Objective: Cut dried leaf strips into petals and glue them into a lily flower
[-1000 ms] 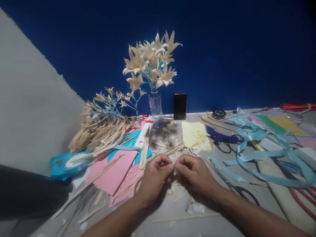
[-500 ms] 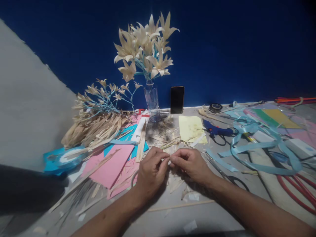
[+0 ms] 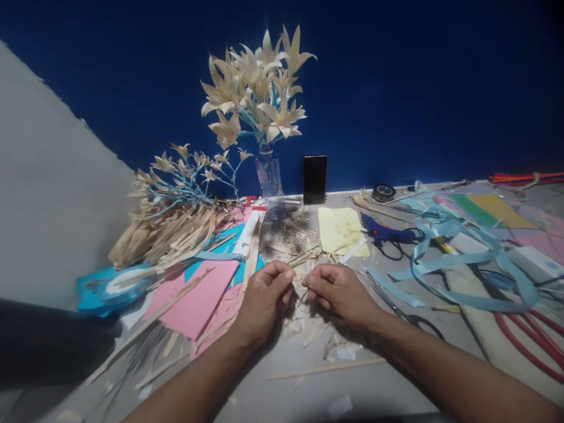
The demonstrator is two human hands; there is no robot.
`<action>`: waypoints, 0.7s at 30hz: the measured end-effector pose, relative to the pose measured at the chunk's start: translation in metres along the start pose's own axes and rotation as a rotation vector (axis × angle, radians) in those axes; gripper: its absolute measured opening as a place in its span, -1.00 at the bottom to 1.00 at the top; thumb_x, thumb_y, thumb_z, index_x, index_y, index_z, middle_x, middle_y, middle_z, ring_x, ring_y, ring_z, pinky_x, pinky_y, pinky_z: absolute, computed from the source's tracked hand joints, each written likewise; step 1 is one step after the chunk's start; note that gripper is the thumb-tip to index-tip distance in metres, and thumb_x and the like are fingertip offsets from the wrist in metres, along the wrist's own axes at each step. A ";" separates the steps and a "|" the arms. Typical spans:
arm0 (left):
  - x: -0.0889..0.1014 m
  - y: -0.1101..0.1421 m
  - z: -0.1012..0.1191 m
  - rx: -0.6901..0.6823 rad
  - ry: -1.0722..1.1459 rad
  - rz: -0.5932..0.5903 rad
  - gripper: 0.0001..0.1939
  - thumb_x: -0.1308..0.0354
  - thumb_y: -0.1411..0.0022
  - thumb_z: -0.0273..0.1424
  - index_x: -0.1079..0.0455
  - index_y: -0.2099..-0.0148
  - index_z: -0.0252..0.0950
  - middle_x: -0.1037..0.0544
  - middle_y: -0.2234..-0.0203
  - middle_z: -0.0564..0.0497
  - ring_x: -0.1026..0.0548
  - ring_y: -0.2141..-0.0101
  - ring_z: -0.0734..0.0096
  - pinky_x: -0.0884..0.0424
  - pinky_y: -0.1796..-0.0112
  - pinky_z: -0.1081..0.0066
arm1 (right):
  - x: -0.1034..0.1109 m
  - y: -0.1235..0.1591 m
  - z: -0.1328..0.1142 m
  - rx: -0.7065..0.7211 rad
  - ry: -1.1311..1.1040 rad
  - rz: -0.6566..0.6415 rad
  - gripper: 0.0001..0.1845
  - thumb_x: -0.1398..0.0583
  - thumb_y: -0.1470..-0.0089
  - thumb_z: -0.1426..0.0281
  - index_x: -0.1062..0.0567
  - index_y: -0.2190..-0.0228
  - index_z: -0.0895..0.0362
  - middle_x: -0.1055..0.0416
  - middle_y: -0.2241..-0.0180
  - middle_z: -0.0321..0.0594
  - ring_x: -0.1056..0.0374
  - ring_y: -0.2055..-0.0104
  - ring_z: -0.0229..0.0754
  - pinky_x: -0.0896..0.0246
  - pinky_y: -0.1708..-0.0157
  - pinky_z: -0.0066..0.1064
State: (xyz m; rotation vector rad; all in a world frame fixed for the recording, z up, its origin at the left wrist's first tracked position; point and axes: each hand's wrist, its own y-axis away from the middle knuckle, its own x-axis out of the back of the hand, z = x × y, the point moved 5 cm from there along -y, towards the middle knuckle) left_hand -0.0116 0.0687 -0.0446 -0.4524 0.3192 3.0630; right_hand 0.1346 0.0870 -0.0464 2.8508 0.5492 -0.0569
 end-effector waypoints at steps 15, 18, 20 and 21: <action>-0.005 0.008 0.019 -0.257 -0.332 -0.021 -0.82 -0.26 -0.23 -0.34 -0.46 0.42 -0.25 -0.46 0.53 0.05 -0.42 0.45 0.38 -0.32 0.35 0.35 | -0.010 -0.002 0.003 0.004 -0.320 -0.278 -0.48 -0.36 0.00 -0.02 -0.61 0.41 0.24 -0.50 0.54 -0.19 -0.38 0.54 -0.31 -0.27 0.51 -0.50; -0.006 0.011 0.024 -0.365 -0.490 0.026 -0.84 -0.22 -0.25 -0.38 -0.48 0.41 -0.22 -0.45 0.51 0.04 -0.43 0.41 0.34 -0.32 0.31 0.31 | -0.011 0.000 0.005 -0.038 -0.295 -0.263 -0.55 -0.40 0.03 0.05 -0.59 0.50 0.23 -0.44 0.62 -0.27 -0.30 0.61 -0.36 -0.18 0.57 -0.55; -0.006 0.012 0.025 -0.385 -0.522 0.040 -0.84 -0.20 -0.26 -0.40 -0.48 0.40 -0.21 -0.46 0.49 0.04 -0.44 0.41 0.34 -0.33 0.30 0.30 | -0.012 0.001 0.006 -0.053 -0.280 -0.250 -0.58 -0.42 0.04 0.09 -0.59 0.53 0.23 -0.41 0.65 -0.29 -0.26 0.62 -0.37 -0.15 0.59 -0.56; -0.006 0.012 0.025 -0.388 -0.527 0.040 -0.84 -0.20 -0.26 -0.40 -0.48 0.41 -0.21 -0.46 0.49 0.04 -0.44 0.41 0.34 -0.33 0.30 0.29 | -0.012 0.001 0.006 -0.054 -0.278 -0.255 -0.57 -0.41 0.04 0.08 -0.59 0.53 0.22 -0.41 0.65 -0.30 -0.26 0.62 -0.37 -0.15 0.59 -0.57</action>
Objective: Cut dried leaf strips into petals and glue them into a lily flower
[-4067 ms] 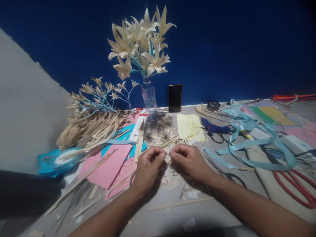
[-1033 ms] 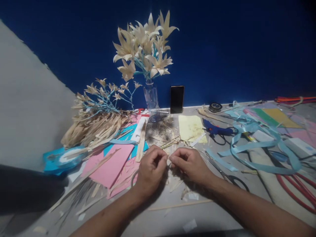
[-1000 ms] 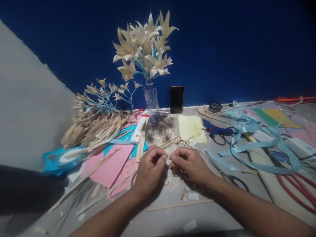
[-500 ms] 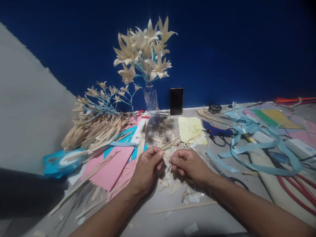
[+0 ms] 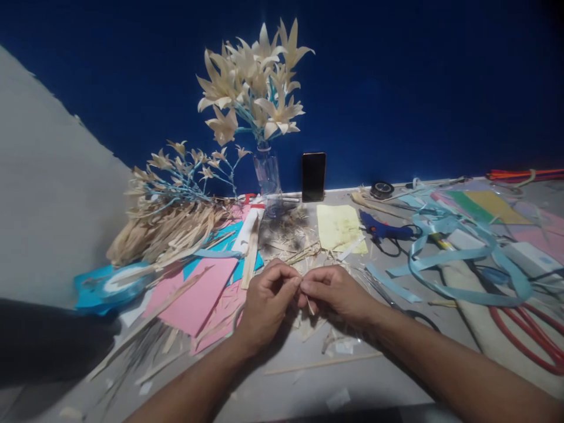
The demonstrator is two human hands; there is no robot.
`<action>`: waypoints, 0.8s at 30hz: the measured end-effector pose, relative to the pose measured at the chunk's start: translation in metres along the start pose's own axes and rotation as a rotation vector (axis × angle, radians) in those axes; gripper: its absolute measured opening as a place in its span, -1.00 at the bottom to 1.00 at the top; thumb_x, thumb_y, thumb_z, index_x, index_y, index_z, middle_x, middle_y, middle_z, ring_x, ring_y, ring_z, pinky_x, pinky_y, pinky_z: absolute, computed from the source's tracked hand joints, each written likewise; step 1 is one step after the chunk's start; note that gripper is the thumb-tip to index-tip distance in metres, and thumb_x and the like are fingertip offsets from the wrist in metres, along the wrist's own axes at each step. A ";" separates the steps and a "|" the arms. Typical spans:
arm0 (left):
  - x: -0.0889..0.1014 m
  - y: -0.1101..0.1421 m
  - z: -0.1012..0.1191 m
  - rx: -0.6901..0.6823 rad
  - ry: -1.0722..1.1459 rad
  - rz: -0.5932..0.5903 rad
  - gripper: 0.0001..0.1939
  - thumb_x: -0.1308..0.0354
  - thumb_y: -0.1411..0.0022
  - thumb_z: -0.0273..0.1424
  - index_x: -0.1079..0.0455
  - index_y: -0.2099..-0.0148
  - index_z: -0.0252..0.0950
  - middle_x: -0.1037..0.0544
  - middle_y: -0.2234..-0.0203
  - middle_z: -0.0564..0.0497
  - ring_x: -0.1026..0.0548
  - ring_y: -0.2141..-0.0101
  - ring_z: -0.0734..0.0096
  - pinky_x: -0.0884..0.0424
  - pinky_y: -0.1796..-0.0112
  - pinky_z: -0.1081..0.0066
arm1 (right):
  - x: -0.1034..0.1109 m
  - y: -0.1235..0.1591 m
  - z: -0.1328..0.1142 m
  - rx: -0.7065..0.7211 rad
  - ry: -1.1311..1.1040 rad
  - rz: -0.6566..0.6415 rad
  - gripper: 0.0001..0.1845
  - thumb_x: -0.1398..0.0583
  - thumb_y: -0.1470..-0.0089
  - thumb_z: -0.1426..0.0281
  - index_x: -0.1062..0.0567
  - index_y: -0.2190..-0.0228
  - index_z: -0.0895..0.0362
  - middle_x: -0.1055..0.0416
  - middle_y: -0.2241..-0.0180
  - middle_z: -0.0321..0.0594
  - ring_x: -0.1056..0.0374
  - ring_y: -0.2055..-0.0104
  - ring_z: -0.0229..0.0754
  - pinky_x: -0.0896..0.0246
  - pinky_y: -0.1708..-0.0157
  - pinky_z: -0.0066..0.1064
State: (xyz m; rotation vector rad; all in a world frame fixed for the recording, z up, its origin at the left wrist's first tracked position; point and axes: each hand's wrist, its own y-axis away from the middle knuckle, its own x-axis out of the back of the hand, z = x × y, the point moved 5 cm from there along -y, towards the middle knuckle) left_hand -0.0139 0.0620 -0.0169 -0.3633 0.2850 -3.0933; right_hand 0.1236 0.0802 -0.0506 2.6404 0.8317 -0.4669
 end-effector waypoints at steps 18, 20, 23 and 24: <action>0.001 -0.002 -0.019 0.259 0.293 0.058 -0.83 -0.24 -0.23 -0.29 -0.38 0.36 -0.23 -0.33 0.59 0.16 -0.24 0.57 0.52 -0.18 0.50 0.47 | 0.002 -0.001 0.004 -0.021 -0.018 0.022 -0.55 -0.40 0.07 0.06 -0.62 0.41 0.25 -0.52 0.53 -0.19 -0.28 0.64 -0.35 -0.27 0.66 -0.51; 0.006 -0.003 -0.015 0.194 0.203 0.110 -0.85 -0.22 -0.23 -0.31 -0.40 0.37 -0.24 -0.34 0.57 0.15 -0.24 0.54 0.51 -0.19 0.49 0.46 | 0.002 -0.001 0.004 -0.037 -0.025 0.003 -0.53 -0.41 0.09 0.07 -0.62 0.37 0.25 -0.54 0.50 -0.18 -0.28 0.63 -0.36 -0.26 0.67 -0.52; 0.009 -0.002 -0.008 0.093 0.079 0.155 -0.87 -0.20 -0.23 -0.36 -0.43 0.38 -0.24 -0.39 0.52 0.11 -0.28 0.49 0.48 -0.23 0.45 0.45 | 0.003 0.000 0.004 -0.059 0.012 0.015 -0.56 -0.45 0.13 0.11 -0.60 0.38 0.24 -0.54 0.50 -0.19 -0.26 0.63 -0.39 -0.20 0.65 -0.57; 0.009 -0.002 -0.007 0.082 0.069 0.160 -0.88 -0.20 -0.23 -0.37 -0.44 0.38 -0.24 -0.40 0.51 0.11 -0.30 0.48 0.47 -0.23 0.44 0.46 | 0.003 0.000 0.004 -0.054 0.026 0.026 -0.56 -0.45 0.13 0.12 -0.59 0.40 0.24 -0.53 0.51 -0.21 -0.25 0.64 -0.41 -0.17 0.65 -0.58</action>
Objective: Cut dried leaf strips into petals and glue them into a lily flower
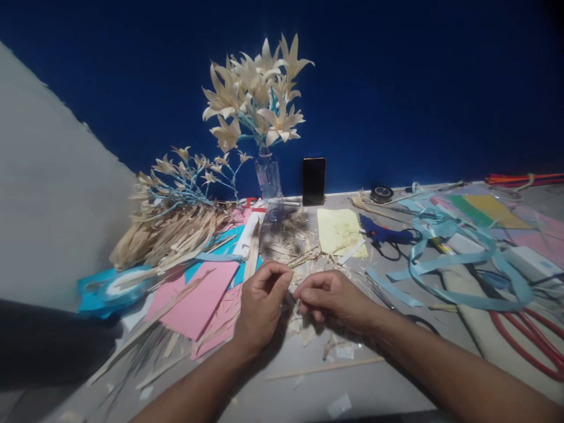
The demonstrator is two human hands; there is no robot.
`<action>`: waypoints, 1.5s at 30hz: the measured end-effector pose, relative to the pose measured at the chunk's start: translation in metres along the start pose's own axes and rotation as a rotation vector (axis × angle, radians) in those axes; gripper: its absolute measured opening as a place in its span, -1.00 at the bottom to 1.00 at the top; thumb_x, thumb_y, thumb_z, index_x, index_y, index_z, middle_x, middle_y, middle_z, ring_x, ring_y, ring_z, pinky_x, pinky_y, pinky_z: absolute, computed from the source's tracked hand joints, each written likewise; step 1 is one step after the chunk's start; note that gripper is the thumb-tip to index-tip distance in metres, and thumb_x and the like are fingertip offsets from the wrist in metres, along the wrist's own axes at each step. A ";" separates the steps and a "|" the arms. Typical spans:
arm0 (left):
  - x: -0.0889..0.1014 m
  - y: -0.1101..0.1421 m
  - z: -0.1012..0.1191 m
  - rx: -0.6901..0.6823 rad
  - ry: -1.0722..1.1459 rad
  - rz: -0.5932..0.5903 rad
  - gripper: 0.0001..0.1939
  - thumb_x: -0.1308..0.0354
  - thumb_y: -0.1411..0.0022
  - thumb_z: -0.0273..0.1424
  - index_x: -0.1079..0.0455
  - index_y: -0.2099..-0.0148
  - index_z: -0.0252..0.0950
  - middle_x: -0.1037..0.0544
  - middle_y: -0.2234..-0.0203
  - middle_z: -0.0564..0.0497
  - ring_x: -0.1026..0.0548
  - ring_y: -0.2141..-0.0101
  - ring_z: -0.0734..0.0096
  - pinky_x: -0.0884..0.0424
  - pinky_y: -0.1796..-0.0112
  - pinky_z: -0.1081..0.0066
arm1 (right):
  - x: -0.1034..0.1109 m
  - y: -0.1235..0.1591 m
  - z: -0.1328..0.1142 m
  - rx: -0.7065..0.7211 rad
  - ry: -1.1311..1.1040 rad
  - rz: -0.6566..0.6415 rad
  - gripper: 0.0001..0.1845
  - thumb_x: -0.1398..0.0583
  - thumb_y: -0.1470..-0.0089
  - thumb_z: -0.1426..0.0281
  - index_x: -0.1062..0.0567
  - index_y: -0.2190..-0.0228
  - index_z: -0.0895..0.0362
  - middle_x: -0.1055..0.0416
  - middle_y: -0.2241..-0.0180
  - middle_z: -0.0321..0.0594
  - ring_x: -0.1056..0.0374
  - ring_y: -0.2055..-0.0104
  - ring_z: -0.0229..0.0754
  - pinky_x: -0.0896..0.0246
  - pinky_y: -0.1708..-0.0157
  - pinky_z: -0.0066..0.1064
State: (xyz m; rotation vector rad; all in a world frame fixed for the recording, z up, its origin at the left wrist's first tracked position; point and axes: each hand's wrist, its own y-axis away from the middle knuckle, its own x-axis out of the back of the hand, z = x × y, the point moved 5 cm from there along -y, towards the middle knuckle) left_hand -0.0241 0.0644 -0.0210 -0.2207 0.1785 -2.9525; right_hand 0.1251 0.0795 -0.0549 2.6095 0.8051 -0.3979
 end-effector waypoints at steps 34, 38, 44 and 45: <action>0.004 0.003 0.004 -0.110 0.176 -0.053 -0.86 -0.11 -0.35 -0.32 -0.47 0.09 -0.15 -0.45 0.33 0.04 -0.41 0.39 0.41 -0.37 0.34 0.39 | 0.002 0.015 -0.040 0.556 0.831 0.284 -0.84 -0.20 -0.03 0.44 -0.48 0.56 0.12 -0.42 0.57 -0.29 -0.29 0.49 -0.25 -0.12 0.44 -0.43; 0.006 0.008 0.017 -0.484 -0.201 -0.057 -0.70 -0.14 -0.30 -0.50 -0.55 0.00 -0.10 -0.44 0.14 -0.07 -0.45 0.17 0.27 -0.39 0.16 0.30 | -0.001 0.015 -0.037 0.603 0.898 0.275 -0.85 -0.20 -0.05 0.48 -0.49 0.54 0.13 -0.44 0.56 -0.29 -0.31 0.49 -0.25 -0.13 0.42 -0.43; -0.001 0.006 0.013 -0.532 -0.356 -0.151 -0.76 -0.16 -0.28 -0.52 -0.59 0.09 -0.15 -0.51 0.24 -0.09 -0.47 0.19 0.22 -0.40 0.17 0.27 | -0.003 0.014 -0.038 0.573 0.857 0.221 -0.84 -0.20 -0.07 0.47 -0.52 0.52 0.12 -0.45 0.54 -0.30 -0.32 0.47 -0.25 -0.15 0.42 -0.45; -0.002 0.004 0.011 -0.468 -0.326 -0.160 -0.81 -0.17 -0.28 -0.49 -0.59 0.15 -0.17 -0.52 0.29 -0.07 -0.48 0.22 0.24 -0.40 0.19 0.29 | -0.003 0.014 -0.039 0.569 0.844 0.209 -0.84 -0.19 -0.08 0.46 -0.52 0.51 0.12 -0.46 0.53 -0.29 -0.32 0.46 -0.24 -0.15 0.41 -0.45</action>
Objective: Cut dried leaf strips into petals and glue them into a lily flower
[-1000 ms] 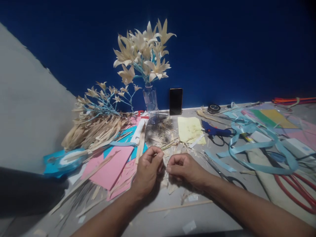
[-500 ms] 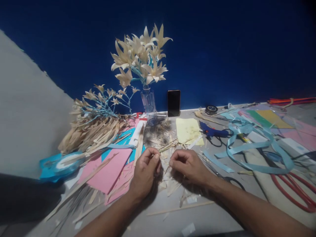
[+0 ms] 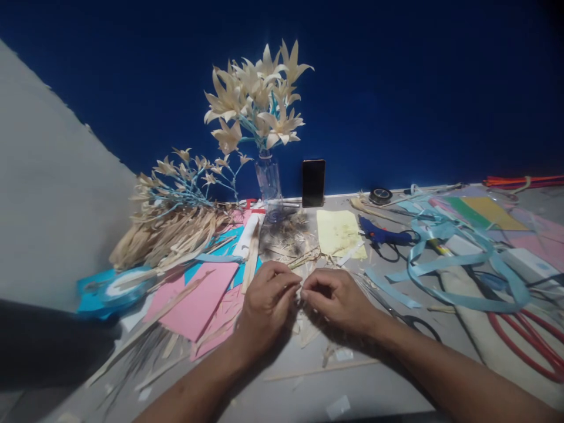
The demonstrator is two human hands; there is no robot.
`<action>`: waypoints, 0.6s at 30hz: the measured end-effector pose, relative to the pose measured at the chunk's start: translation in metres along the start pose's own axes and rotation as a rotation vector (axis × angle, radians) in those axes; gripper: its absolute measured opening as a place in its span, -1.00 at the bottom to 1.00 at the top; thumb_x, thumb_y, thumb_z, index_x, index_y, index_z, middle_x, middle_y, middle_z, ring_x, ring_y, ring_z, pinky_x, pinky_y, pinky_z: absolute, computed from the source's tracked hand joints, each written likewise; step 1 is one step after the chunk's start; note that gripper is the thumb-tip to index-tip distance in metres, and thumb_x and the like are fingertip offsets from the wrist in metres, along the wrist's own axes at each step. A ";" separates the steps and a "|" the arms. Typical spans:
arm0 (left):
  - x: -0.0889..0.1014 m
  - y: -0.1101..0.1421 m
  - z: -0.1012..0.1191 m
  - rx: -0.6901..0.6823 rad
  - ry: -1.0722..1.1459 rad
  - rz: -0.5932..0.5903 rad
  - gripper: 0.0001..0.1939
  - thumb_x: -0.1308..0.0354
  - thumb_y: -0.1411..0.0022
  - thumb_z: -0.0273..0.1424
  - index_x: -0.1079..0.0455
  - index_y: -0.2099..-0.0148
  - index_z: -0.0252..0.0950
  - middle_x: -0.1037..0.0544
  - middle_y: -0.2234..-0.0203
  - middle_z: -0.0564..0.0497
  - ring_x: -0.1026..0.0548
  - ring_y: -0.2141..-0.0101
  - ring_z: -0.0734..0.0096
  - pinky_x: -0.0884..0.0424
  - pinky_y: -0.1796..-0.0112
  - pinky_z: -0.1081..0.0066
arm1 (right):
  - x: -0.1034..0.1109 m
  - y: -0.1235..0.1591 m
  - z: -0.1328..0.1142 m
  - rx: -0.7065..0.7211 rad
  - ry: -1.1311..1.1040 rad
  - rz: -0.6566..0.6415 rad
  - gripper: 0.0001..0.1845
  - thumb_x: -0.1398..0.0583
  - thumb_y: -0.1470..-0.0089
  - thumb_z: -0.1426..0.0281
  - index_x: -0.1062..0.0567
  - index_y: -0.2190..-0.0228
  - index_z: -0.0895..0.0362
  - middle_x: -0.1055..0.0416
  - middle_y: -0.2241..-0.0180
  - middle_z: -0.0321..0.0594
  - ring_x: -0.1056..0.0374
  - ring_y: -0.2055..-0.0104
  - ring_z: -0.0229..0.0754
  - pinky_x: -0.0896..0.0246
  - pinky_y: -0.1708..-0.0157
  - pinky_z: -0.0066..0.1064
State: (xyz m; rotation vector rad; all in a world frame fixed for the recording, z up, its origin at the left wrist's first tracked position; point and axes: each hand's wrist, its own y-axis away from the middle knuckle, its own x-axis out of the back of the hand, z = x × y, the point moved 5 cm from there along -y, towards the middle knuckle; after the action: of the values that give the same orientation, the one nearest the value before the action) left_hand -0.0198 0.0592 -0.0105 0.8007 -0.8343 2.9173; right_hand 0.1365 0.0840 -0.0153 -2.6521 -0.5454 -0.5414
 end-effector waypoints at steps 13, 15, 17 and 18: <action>-0.015 0.001 -0.016 0.512 0.579 -0.101 -0.88 -0.31 -0.17 -0.35 -0.56 0.38 -0.28 -0.51 0.45 -0.01 -0.41 0.42 0.37 -0.33 0.35 0.37 | 0.000 -0.002 0.016 -0.332 -0.340 -0.044 -0.79 -0.32 0.03 0.29 -0.53 0.56 0.16 -0.45 0.58 -0.30 -0.29 0.52 -0.27 -0.16 0.51 -0.46; -0.020 0.002 -0.017 0.596 0.706 -0.140 -0.83 -0.31 -0.17 -0.30 -0.50 0.38 -0.29 -0.47 0.50 0.03 -0.38 0.47 0.42 -0.30 0.40 0.41 | -0.001 -0.002 0.015 -0.321 -0.307 -0.036 -0.81 -0.32 0.03 0.32 -0.51 0.56 0.15 -0.46 0.57 -0.30 -0.31 0.50 -0.26 -0.19 0.49 -0.46; -0.025 0.004 -0.017 0.662 0.759 -0.164 -0.79 -0.29 -0.19 -0.25 -0.43 0.37 -0.28 -0.46 0.56 0.06 -0.38 0.52 0.44 -0.29 0.43 0.43 | 0.000 -0.001 0.013 -0.302 -0.258 -0.031 -0.85 -0.29 0.01 0.34 -0.50 0.53 0.14 -0.48 0.54 -0.29 -0.33 0.48 -0.24 -0.21 0.46 -0.45; -0.025 0.005 -0.017 0.678 0.739 -0.162 -0.79 -0.27 -0.21 -0.25 -0.41 0.36 -0.27 -0.45 0.59 0.07 -0.37 0.55 0.45 -0.29 0.45 0.44 | 0.000 -0.001 0.012 -0.293 -0.229 -0.027 -0.87 -0.28 0.00 0.35 -0.49 0.51 0.13 -0.48 0.53 -0.29 -0.32 0.47 -0.24 -0.20 0.46 -0.45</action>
State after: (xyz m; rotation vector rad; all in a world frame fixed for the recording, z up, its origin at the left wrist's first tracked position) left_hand -0.0065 0.0666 -0.0373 -0.2525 0.2686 2.9487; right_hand 0.1396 0.0899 -0.0251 -3.0135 -0.6095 -0.3482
